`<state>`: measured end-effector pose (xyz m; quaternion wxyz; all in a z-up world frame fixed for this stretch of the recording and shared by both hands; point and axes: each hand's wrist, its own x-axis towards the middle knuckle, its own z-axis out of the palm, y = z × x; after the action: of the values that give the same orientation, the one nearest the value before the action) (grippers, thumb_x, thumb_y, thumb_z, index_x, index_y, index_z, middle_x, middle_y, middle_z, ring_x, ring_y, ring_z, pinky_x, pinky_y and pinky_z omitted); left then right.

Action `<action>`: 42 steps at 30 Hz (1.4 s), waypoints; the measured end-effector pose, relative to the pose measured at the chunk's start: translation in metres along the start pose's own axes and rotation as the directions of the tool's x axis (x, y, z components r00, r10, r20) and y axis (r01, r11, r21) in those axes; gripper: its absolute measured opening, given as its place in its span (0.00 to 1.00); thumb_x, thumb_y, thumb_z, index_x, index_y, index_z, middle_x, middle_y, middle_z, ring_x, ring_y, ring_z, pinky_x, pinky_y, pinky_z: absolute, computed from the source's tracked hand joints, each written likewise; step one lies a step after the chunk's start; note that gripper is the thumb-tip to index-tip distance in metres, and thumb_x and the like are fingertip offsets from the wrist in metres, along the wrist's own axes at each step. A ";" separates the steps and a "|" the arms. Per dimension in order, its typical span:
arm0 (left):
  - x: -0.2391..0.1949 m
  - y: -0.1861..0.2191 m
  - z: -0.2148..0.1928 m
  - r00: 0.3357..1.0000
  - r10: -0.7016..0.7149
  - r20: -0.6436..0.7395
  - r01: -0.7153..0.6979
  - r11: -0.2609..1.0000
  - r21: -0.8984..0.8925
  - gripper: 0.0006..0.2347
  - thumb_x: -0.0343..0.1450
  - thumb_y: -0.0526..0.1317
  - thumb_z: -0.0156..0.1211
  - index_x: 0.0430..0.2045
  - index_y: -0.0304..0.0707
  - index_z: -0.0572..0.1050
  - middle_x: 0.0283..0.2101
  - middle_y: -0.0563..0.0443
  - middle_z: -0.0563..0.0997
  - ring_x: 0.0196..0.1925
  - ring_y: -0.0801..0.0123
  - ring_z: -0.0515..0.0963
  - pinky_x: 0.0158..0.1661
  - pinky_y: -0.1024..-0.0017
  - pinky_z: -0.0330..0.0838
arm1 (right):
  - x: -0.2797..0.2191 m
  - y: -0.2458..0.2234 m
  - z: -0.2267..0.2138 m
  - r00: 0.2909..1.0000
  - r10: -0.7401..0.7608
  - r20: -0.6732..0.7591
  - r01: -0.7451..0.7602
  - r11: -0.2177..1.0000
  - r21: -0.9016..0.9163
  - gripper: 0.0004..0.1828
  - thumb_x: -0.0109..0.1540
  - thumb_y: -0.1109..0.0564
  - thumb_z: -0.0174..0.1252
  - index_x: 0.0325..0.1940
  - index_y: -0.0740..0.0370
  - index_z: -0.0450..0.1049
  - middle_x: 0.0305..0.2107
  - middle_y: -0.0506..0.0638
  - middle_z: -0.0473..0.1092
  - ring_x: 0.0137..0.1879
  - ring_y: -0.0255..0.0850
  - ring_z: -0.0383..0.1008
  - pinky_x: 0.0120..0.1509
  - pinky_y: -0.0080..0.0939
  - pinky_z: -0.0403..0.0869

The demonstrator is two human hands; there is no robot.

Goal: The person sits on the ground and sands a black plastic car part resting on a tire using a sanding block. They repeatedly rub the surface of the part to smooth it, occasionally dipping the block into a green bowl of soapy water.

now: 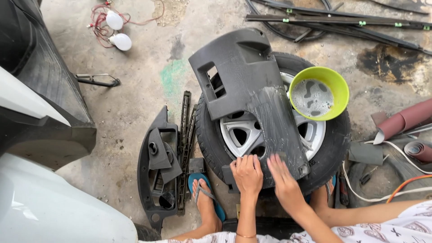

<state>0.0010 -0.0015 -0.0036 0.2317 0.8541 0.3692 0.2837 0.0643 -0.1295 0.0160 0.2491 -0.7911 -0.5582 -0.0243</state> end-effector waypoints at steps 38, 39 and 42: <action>-0.006 0.000 0.004 1.000 0.008 -0.009 -0.008 1.000 0.022 0.14 0.79 0.41 0.47 0.22 0.42 0.74 0.24 0.55 0.74 0.29 0.61 0.71 0.43 0.60 0.65 | -0.040 -0.033 -0.015 0.975 0.223 -0.005 -0.223 0.973 -0.065 0.30 0.64 0.69 0.50 0.72 0.69 0.58 0.69 0.56 0.62 0.71 0.43 0.67 0.65 0.36 0.76; -0.002 0.000 0.003 1.000 0.004 0.009 -0.004 1.000 0.023 0.14 0.80 0.42 0.47 0.24 0.42 0.76 0.25 0.55 0.75 0.30 0.61 0.72 0.44 0.60 0.65 | -0.036 -0.031 -0.011 0.972 0.235 0.018 -0.231 0.966 -0.118 0.29 0.63 0.72 0.49 0.70 0.69 0.60 0.70 0.55 0.61 0.74 0.44 0.64 0.63 0.36 0.77; -0.004 0.000 0.002 1.000 -0.018 0.008 0.018 1.000 0.011 0.14 0.79 0.41 0.47 0.22 0.41 0.75 0.25 0.55 0.75 0.31 0.61 0.72 0.43 0.60 0.64 | -0.005 -0.031 -0.039 0.861 0.445 0.245 -0.425 0.895 -0.131 0.22 0.65 0.64 0.50 0.65 0.63 0.64 0.39 0.52 0.83 0.25 0.41 0.86 0.84 0.62 0.55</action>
<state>0.0003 -0.0055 -0.0065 0.2310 0.8531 0.3776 0.2762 0.0440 -0.1421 0.0595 0.1413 -0.9009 -0.3924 0.1199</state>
